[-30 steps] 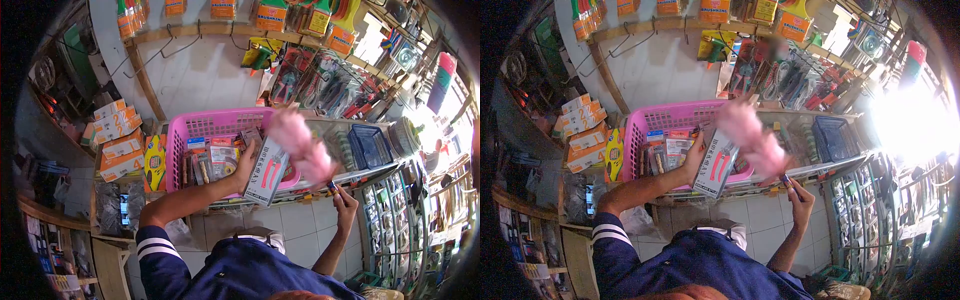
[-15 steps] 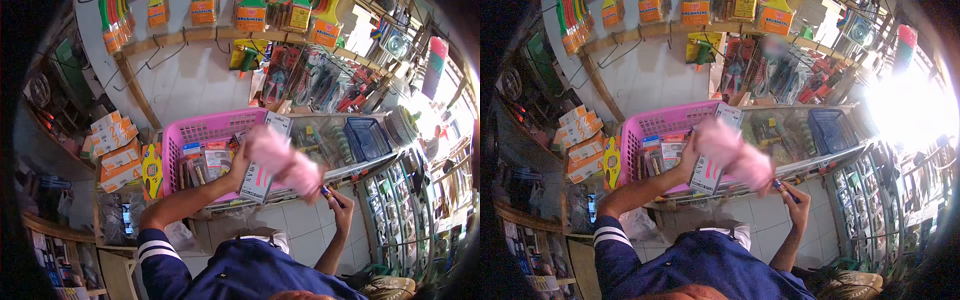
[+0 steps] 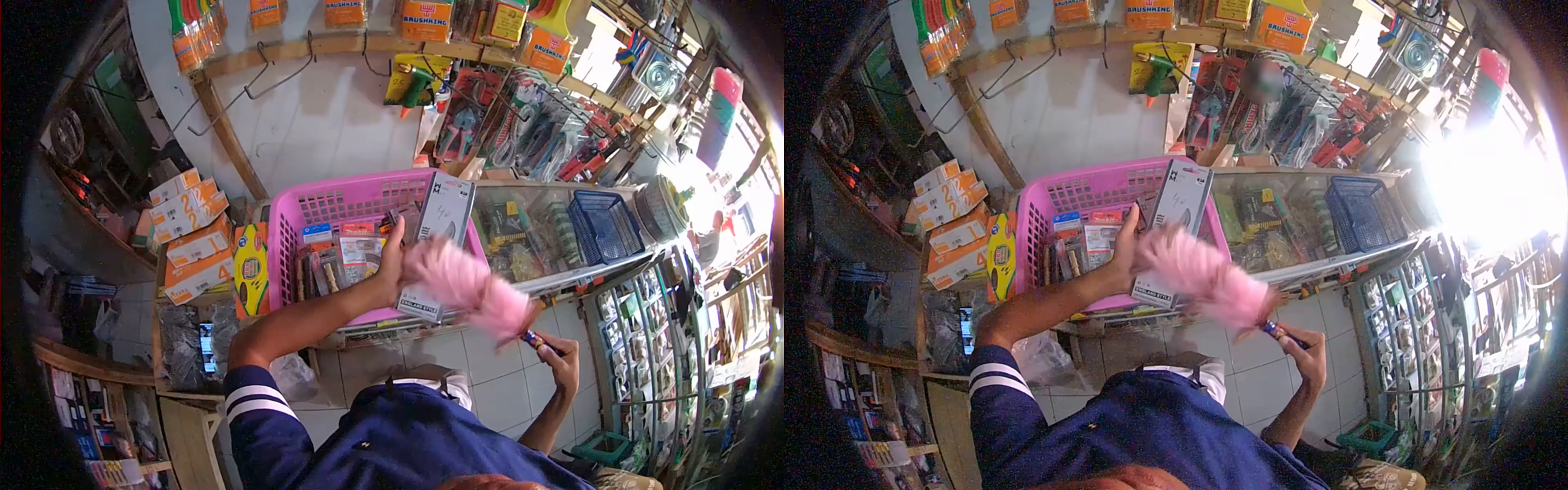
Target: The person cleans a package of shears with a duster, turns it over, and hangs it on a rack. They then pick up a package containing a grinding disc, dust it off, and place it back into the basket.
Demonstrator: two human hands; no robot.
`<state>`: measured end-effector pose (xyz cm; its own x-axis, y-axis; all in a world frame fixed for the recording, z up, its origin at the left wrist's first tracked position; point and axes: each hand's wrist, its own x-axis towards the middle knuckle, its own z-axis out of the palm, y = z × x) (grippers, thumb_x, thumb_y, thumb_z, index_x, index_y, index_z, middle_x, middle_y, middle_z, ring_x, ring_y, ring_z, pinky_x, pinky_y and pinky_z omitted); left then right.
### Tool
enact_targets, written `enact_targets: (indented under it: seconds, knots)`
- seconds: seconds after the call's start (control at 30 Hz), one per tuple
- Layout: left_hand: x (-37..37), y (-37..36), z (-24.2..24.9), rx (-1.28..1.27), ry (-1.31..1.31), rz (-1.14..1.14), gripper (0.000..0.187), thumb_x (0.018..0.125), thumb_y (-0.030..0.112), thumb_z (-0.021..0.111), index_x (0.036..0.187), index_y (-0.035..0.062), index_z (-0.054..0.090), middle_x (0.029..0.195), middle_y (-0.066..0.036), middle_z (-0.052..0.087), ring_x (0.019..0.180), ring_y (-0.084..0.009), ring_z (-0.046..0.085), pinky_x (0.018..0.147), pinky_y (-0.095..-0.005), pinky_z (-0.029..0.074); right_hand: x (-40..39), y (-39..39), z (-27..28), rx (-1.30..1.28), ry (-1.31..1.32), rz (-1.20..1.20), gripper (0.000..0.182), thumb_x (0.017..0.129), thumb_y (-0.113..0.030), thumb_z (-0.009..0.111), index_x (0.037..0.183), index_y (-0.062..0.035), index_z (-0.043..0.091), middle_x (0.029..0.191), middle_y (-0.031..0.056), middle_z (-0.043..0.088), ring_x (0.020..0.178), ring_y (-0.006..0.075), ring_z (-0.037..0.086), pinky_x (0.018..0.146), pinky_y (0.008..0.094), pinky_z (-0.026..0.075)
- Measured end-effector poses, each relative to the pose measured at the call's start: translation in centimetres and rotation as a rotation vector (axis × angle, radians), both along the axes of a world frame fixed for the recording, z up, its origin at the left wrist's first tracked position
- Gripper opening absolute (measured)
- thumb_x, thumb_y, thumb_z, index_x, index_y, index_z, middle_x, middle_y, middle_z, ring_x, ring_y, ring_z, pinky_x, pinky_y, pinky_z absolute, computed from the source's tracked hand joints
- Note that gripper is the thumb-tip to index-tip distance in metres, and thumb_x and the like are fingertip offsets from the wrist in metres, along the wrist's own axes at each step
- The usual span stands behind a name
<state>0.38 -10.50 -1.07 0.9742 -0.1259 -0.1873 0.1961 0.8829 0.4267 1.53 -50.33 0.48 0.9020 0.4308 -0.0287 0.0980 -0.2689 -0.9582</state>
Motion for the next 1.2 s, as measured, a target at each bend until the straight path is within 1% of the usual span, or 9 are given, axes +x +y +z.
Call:
enact_targets:
  seconds: [0.07, 0.23, 0.33, 0.5, 0.6, 0.77, 1.0, 1.13, 1.2]
  knots:
    - [0.6, 0.3, -1.1, -0.181, -0.056, -0.066, 0.082, 0.086, 0.075, 0.041, 0.129, 0.0066, 0.055, 0.118, -0.016, 0.062, 0.104, -0.0299, 0.062, 0.094, -0.0447, 0.049, -0.1, 0.1, 0.1, 0.007, -0.006, -0.017, 0.038, 0.073, -0.017, 0.071, 0.102, 0.0077, 0.071, 0.065, 0.0039, 0.061, 0.056, 0.0072, 0.050, 0.050, 0.0220, 0.037]
    - [-0.1, 0.2, -0.2, -0.025, -0.012, -0.055, 0.082, 0.086, 0.075, 0.042, 0.125, 0.0044, 0.057, 0.114, -0.014, 0.064, 0.098, -0.0278, 0.065, 0.088, -0.0418, 0.052, 0.2, -0.6, -0.2, -0.028, 0.016, 0.000, 0.035, 0.077, -0.014, 0.072, 0.106, 0.0051, 0.071, 0.072, 0.0036, 0.064, 0.061, 0.0076, 0.053, 0.055, 0.0216, 0.042]
    - [0.2, -0.7, 1.0, 0.073, 0.008, 0.169, 0.083, 0.085, 0.077, 0.039, 0.125, 0.0065, 0.058, 0.113, -0.012, 0.065, 0.097, -0.0262, 0.065, 0.088, -0.0409, 0.052, 0.1, 0.2, -0.1, 0.043, -0.014, 0.000, 0.035, 0.077, -0.015, 0.072, 0.106, 0.0047, 0.071, 0.072, 0.0030, 0.063, 0.061, 0.0082, 0.053, 0.055, 0.0220, 0.042]
    - [-0.1, 0.6, -0.2, -0.135, -0.130, -0.234, 0.076, 0.090, 0.071, 0.035, 0.131, 0.0100, 0.055, 0.123, -0.012, 0.061, 0.107, -0.0278, 0.062, 0.098, -0.0475, 0.047, 0.6, 1.1, -0.1, 0.073, -0.056, -0.029, 0.036, 0.079, -0.015, 0.071, 0.109, 0.0043, 0.070, 0.070, 0.0014, 0.058, 0.059, 0.0071, 0.049, 0.053, 0.0224, 0.038]
    - [0.0, -0.6, 1.1, -0.048, -0.037, -0.025, 0.073, 0.092, 0.068, 0.034, 0.133, 0.0115, 0.052, 0.126, -0.012, 0.059, 0.112, -0.0275, 0.060, 0.099, -0.0478, 0.046, 0.5, 2.7, 0.8, 0.079, -0.092, -0.118, 0.040, 0.080, -0.020, 0.069, 0.110, 0.0056, 0.068, 0.067, 0.0008, 0.056, 0.057, 0.0070, 0.046, 0.051, 0.0218, 0.034]
    - [0.4, 0.3, 0.2, -0.240, -0.079, -0.182, 0.066, 0.093, 0.062, 0.038, 0.133, 0.0125, 0.051, 0.130, -0.013, 0.058, 0.114, -0.0298, 0.060, 0.099, -0.0484, 0.047, 0.4, 3.5, 1.0, 0.093, -0.114, -0.034, 0.040, 0.081, -0.020, 0.067, 0.112, 0.0052, 0.068, 0.066, 0.0003, 0.056, 0.057, 0.0054, 0.046, 0.051, 0.0196, 0.032]
    - [-0.5, -0.2, 1.4, -0.008, -0.127, -0.055, 0.064, 0.093, 0.060, 0.037, 0.136, 0.0140, 0.050, 0.127, -0.013, 0.060, 0.112, -0.0286, 0.061, 0.098, -0.0453, 0.049, 0.0, 3.8, 1.0, 0.075, -0.114, -0.121, 0.037, 0.080, -0.018, 0.067, 0.109, 0.0044, 0.069, 0.066, 0.0001, 0.056, 0.056, 0.0051, 0.046, 0.050, 0.0192, 0.031]
    - [-0.7, -0.5, 2.2, 0.190, -0.149, 0.103, 0.062, 0.095, 0.058, 0.037, 0.137, 0.0135, 0.049, 0.123, -0.012, 0.061, 0.104, -0.0261, 0.063, 0.091, -0.0435, 0.053, 0.6, 3.4, 0.5, 0.103, -0.128, -0.094, 0.037, 0.085, -0.020, 0.066, 0.113, 0.0043, 0.068, 0.066, -0.0020, 0.054, 0.055, 0.0041, 0.043, 0.048, 0.0193, 0.028]
    - [-0.9, -0.2, 2.9, 0.108, -0.065, 0.003, 0.053, 0.093, 0.056, 0.045, 0.119, 0.0114, 0.057, 0.103, -0.010, 0.064, 0.084, -0.0227, 0.065, 0.071, -0.0407, 0.056, 1.2, 3.9, -0.4, 0.156, -0.147, -0.183, 0.037, 0.088, -0.021, 0.065, 0.115, 0.0032, 0.066, 0.066, -0.0035, 0.052, 0.054, 0.0029, 0.039, 0.047, 0.0190, 0.025]
